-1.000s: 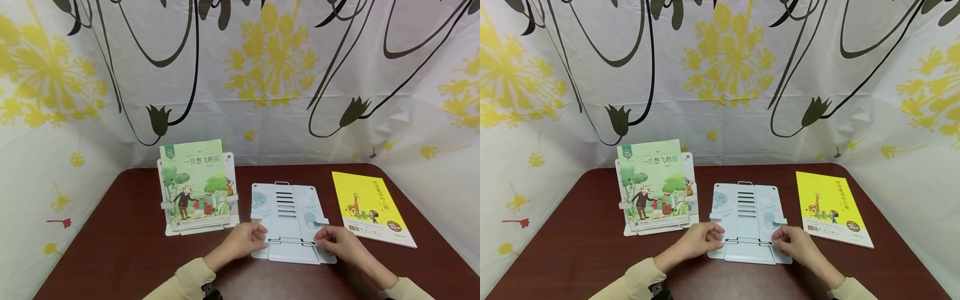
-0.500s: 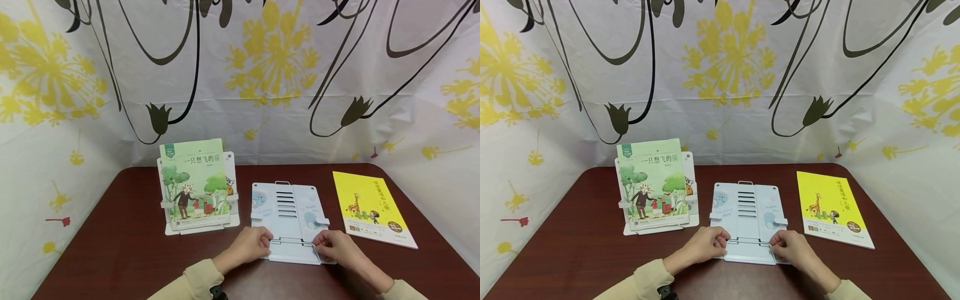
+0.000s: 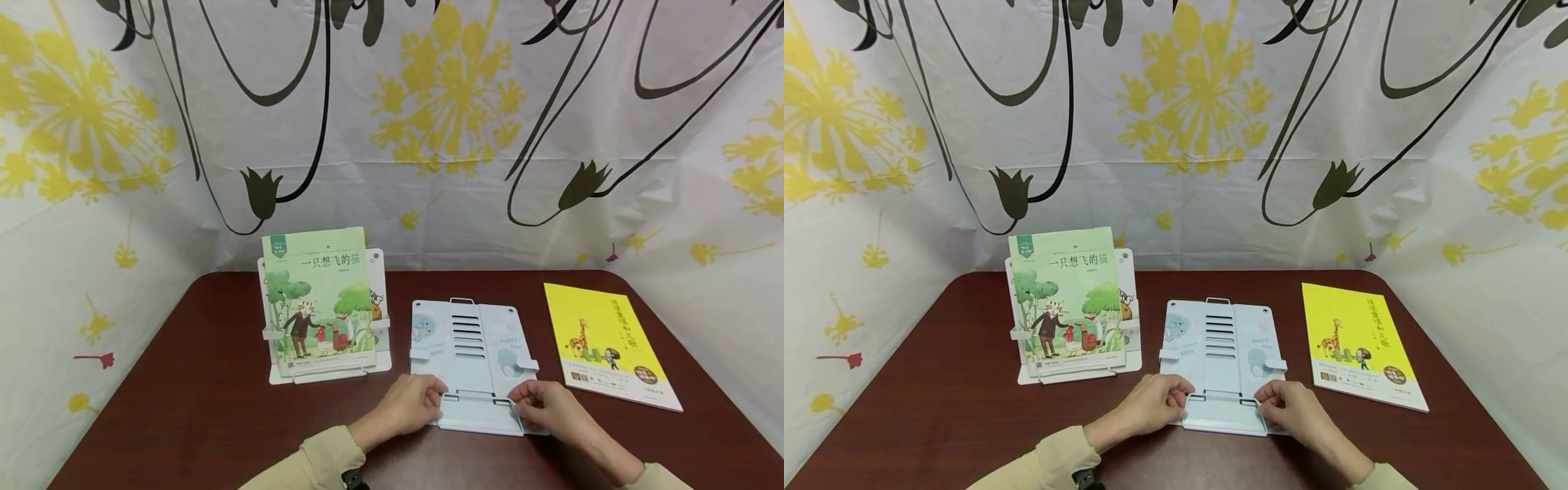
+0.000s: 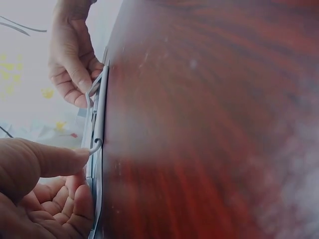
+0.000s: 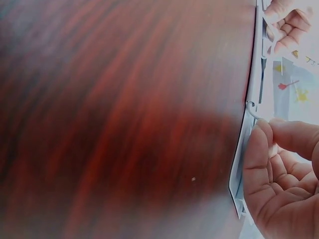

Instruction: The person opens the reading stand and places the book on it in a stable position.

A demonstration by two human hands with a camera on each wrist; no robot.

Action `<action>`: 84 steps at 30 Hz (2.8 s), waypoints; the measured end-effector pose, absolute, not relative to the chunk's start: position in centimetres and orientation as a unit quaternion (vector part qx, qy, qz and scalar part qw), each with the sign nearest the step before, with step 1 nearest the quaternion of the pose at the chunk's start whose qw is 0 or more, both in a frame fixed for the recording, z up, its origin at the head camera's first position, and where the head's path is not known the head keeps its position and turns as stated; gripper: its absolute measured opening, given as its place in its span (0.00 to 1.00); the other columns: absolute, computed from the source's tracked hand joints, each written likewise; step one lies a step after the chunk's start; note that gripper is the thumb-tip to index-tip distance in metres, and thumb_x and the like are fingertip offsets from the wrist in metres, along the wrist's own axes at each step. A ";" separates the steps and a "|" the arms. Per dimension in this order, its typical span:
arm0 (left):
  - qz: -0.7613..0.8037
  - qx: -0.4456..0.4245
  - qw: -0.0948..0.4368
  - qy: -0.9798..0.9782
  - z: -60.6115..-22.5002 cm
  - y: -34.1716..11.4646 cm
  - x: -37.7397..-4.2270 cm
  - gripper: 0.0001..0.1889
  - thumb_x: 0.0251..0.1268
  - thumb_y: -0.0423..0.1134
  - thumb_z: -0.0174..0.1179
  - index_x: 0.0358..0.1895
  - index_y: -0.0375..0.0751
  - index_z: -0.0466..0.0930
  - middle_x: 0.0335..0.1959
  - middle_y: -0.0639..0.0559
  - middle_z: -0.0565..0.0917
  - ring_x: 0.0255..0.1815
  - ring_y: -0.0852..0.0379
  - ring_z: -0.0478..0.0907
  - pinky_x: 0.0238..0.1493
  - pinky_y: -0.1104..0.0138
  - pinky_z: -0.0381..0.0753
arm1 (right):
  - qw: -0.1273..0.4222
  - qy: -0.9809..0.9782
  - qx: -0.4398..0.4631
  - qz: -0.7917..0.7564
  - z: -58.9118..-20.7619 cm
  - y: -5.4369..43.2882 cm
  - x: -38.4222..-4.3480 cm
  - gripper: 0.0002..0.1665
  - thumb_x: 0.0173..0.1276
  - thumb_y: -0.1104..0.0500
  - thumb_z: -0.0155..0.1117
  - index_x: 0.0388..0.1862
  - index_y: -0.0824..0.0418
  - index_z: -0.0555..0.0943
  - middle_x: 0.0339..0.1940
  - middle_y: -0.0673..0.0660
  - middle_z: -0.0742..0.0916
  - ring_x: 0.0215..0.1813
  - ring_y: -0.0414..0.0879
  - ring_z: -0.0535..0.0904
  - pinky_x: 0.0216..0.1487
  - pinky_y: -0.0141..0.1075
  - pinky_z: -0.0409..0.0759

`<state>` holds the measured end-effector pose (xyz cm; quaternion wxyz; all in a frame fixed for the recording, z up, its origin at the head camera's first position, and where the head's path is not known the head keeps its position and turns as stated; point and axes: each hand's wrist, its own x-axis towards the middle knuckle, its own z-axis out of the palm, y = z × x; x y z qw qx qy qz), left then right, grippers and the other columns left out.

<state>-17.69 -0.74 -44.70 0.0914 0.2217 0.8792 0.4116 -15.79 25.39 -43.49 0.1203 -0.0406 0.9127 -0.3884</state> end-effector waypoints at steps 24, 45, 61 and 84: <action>0.345 0.296 -0.011 0.891 -44.5 -0.8 -16.8 0.14 0.47 0.27 0.66 0.39 0.42 0.81 0.24 0.63 0.75 0.26 0.74 0.70 0.29 0.82 0.68 | 0.136 0.895 -0.130 -0.405 -43.3 26.1 -15.5 0.07 0.62 0.66 0.60 0.38 0.65 0.74 0.27 0.52 0.78 0.28 0.32 0.70 0.27 0.27 0.69; 0.270 0.409 -0.142 0.860 -44.6 -1.0 -15.8 0.12 0.49 0.25 0.60 0.35 0.44 0.74 0.25 0.59 0.75 0.26 0.71 0.69 0.28 0.86 0.63 | 0.069 0.898 -0.223 -0.374 -43.1 26.2 -13.7 0.10 0.62 0.65 0.64 0.36 0.61 0.71 0.27 0.44 0.76 0.28 0.30 0.72 0.26 0.28 0.72; 0.212 0.450 -0.161 0.852 -44.2 -1.0 -15.8 0.13 0.49 0.27 0.62 0.36 0.44 0.71 0.29 0.58 0.76 0.29 0.67 0.72 0.32 0.82 0.69 | -0.018 0.880 -0.304 -0.365 -43.7 27.0 -13.4 0.14 0.59 0.69 0.65 0.35 0.57 0.70 0.27 0.41 0.77 0.30 0.28 0.72 0.25 0.27 0.72; 0.534 0.122 -0.109 0.829 -44.6 -1.0 -22.1 0.25 0.63 0.34 0.57 0.60 0.23 0.66 0.52 0.31 0.75 0.54 0.38 0.72 0.56 0.51 0.73 | -0.041 0.929 -0.044 -0.365 -41.8 29.4 -20.4 0.12 0.66 0.64 0.60 0.46 0.70 0.77 0.36 0.61 0.85 0.33 0.46 0.82 0.35 0.32 0.82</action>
